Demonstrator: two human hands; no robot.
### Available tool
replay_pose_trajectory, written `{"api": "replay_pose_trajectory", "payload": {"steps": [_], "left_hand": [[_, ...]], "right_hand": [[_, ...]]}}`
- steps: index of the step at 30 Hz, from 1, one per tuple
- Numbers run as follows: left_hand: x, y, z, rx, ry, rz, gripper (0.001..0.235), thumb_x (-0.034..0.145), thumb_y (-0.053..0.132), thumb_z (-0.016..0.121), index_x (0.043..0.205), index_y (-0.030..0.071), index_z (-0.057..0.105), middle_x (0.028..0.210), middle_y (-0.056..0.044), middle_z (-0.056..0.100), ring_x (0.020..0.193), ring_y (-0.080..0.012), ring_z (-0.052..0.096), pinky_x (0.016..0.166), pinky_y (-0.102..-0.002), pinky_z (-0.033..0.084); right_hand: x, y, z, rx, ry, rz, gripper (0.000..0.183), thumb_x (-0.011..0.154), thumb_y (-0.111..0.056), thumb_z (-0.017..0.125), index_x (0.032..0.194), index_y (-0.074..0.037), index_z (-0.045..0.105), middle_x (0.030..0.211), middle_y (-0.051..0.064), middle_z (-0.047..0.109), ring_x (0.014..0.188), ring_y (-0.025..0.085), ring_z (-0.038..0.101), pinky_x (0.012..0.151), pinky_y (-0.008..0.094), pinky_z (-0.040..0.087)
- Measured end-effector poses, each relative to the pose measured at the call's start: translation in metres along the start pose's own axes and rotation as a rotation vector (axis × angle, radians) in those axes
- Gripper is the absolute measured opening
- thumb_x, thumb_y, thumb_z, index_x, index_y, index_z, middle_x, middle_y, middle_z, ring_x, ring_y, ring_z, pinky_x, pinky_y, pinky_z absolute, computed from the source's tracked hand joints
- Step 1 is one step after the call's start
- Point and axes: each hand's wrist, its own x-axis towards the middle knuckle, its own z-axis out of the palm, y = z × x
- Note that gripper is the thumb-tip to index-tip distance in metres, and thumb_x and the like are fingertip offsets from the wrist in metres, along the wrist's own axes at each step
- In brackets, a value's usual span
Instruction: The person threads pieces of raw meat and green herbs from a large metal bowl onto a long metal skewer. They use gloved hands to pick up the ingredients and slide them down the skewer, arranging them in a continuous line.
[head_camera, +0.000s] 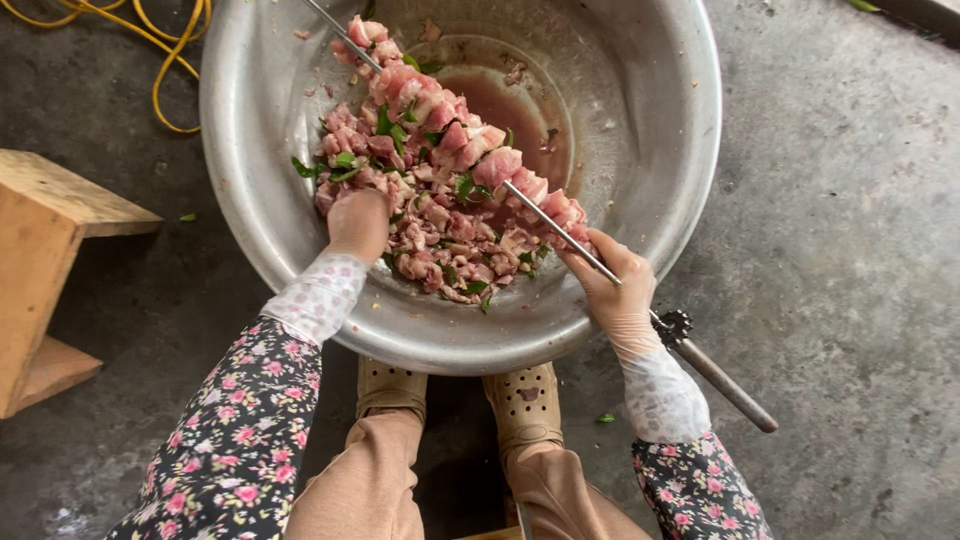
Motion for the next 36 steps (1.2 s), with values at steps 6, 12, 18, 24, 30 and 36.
{"api": "replay_pose_trajectory", "payload": {"steps": [6, 12, 18, 24, 30, 36], "left_hand": [[0.005, -0.016, -0.040, -0.830, 0.016, -0.259, 0.025, 0.083, -0.002, 0.073, 0.107, 0.004, 0.071, 0.102, -0.011, 0.075, 0.091, -0.0221, 0.073, 0.084, -0.031, 0.058], [0.014, -0.026, -0.096, -1.448, -0.052, -0.232, 0.018, 0.087, -0.006, 0.073, 0.104, -0.002, 0.072, 0.102, -0.016, 0.076, 0.091, -0.0235, 0.077, 0.083, -0.029, 0.067], [0.035, -0.019, -0.129, -1.486, 0.151, -0.069, 0.011, 0.091, -0.002, 0.067, 0.101, 0.001, 0.072, 0.098, -0.011, 0.078, 0.084, -0.0191, 0.079, 0.072, -0.030, 0.067], [0.044, 0.002, -0.149, -1.473, 0.350, -0.012, 0.016, 0.092, 0.001, 0.073, 0.108, 0.001, 0.073, 0.093, -0.011, 0.077, 0.073, -0.0133, 0.073, 0.065, -0.025, 0.063], [0.053, 0.007, -0.149, -1.481, 0.492, 0.148, 0.014, 0.093, -0.009, 0.067, 0.102, -0.001, 0.075, 0.094, -0.009, 0.078, 0.076, -0.0115, 0.075, 0.069, -0.024, 0.065], [0.052, -0.002, -0.141, -1.263, 0.590, 0.286, 0.028, 0.099, -0.016, 0.051, 0.092, 0.001, 0.072, 0.095, -0.011, 0.077, 0.079, -0.0144, 0.072, 0.072, -0.026, 0.060]], "right_hand": [[-0.001, -0.002, 0.000, 0.050, -0.002, 0.011, 0.037, 0.086, -0.028, 0.083, 0.117, -0.010, 0.076, 0.086, 0.010, 0.078, 0.076, 0.016, 0.075, 0.069, 0.031, 0.056], [0.000, -0.002, -0.001, 0.017, 0.012, -0.013, 0.036, 0.087, -0.026, 0.082, 0.118, -0.009, 0.076, 0.088, 0.012, 0.077, 0.077, 0.017, 0.075, 0.068, 0.031, 0.056], [-0.002, -0.002, 0.000, 0.051, 0.015, -0.014, 0.036, 0.087, -0.027, 0.081, 0.119, -0.010, 0.076, 0.090, 0.011, 0.078, 0.080, 0.015, 0.077, 0.071, 0.030, 0.057], [-0.001, 0.002, 0.002, 0.026, -0.008, 0.012, 0.039, 0.086, -0.029, 0.081, 0.121, -0.013, 0.076, 0.091, 0.008, 0.080, 0.079, 0.013, 0.076, 0.070, 0.029, 0.057], [-0.001, 0.003, 0.002, 0.047, -0.001, 0.000, 0.038, 0.086, -0.028, 0.081, 0.121, -0.012, 0.075, 0.090, 0.008, 0.079, 0.078, 0.013, 0.076, 0.069, 0.029, 0.057], [0.000, 0.003, 0.002, 0.019, -0.003, 0.021, 0.039, 0.085, -0.030, 0.081, 0.119, -0.012, 0.076, 0.087, 0.009, 0.079, 0.076, 0.015, 0.076, 0.067, 0.030, 0.056]]}}
